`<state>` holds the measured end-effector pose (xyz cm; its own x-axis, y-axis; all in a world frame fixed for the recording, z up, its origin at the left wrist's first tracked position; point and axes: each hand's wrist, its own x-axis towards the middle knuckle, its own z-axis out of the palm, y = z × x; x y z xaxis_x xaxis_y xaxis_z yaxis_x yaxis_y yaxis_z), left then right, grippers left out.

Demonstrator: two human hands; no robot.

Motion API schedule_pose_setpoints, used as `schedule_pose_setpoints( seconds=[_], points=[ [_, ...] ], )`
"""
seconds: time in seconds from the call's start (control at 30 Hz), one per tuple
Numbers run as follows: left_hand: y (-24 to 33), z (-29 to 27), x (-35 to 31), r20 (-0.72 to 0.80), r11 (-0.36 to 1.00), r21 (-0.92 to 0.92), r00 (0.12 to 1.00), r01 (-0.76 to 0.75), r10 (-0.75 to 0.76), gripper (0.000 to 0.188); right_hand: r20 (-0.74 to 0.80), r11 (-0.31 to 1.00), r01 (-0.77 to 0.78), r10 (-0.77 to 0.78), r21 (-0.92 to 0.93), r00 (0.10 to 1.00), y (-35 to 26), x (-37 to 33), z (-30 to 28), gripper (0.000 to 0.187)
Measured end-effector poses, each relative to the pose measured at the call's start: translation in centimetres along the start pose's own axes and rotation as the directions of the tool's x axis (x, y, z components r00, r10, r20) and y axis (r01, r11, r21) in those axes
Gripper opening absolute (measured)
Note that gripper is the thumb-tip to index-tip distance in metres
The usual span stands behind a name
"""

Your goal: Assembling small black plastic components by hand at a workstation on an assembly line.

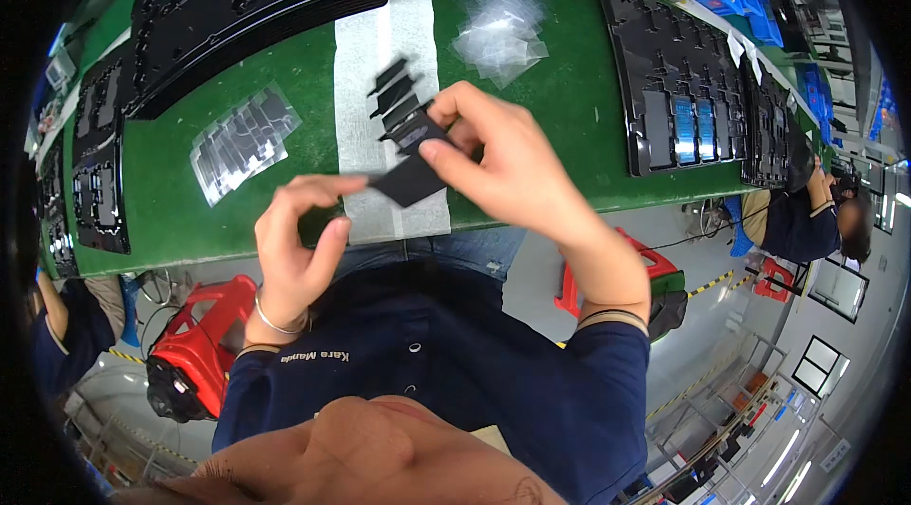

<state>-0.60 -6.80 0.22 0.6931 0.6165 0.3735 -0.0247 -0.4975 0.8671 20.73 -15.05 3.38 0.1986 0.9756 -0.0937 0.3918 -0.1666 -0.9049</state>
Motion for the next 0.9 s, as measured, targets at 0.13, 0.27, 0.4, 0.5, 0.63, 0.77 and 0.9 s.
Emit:
schedule_pose_setpoints(
  seconds=[0.13, 0.27, 0.4, 0.5, 0.63, 0.77, 0.9],
  points=[
    [-0.2, 0.9, -0.8, -0.048, 0.877, -0.468, 0.987, 0.113, -0.153, 0.057, -0.018, 0.797, 0.086, -0.094, 0.598, 0.995, 0.2, -1.3, 5.3, 0.025],
    [0.5, 0.9, -1.7, -0.121, 0.836, -0.541, 0.975, 0.091, -0.185, 0.048, -0.117, 0.881, 0.325, -0.303, 0.344, 0.946, 0.0, -1.3, 6.3, 0.020],
    [0.9, 1.0, -2.4, -0.143, 0.873, -0.473, 0.967, 0.120, -0.210, 0.048, -0.104, 0.927, 0.250, -0.230, 0.279, 0.968, -0.6, -0.9, 4.5, 0.011],
    [0.7, 0.8, -2.8, -0.154, 0.904, -0.403, 0.964, 0.141, -0.219, 0.048, -0.177, 0.806, 0.240, -0.170, 0.541, 0.969, -0.4, -0.7, 4.5, 0.018],
    [0.5, 0.4, -3.0, -0.217, 0.870, -0.460, 0.928, 0.176, -0.302, 0.047, -0.259, 0.789, 0.064, -0.275, -0.611, 0.926, 2.0, 0.7, 3.0, 0.014],
    [0.7, 0.9, -3.0, -0.206, 0.837, -0.532, 0.939, 0.128, -0.275, 0.047, -0.193, 0.934, 0.234, -0.185, 0.271, 0.964, 1.7, -1.1, 4.8, 0.015],
    [0.8, 1.2, -2.6, -0.185, 0.837, -0.544, 0.963, 0.064, -0.194, 0.046, -0.084, 0.857, 0.293, -0.285, 0.424, 0.955, 0.8, -2.5, 6.8, 0.018]
  ],
)
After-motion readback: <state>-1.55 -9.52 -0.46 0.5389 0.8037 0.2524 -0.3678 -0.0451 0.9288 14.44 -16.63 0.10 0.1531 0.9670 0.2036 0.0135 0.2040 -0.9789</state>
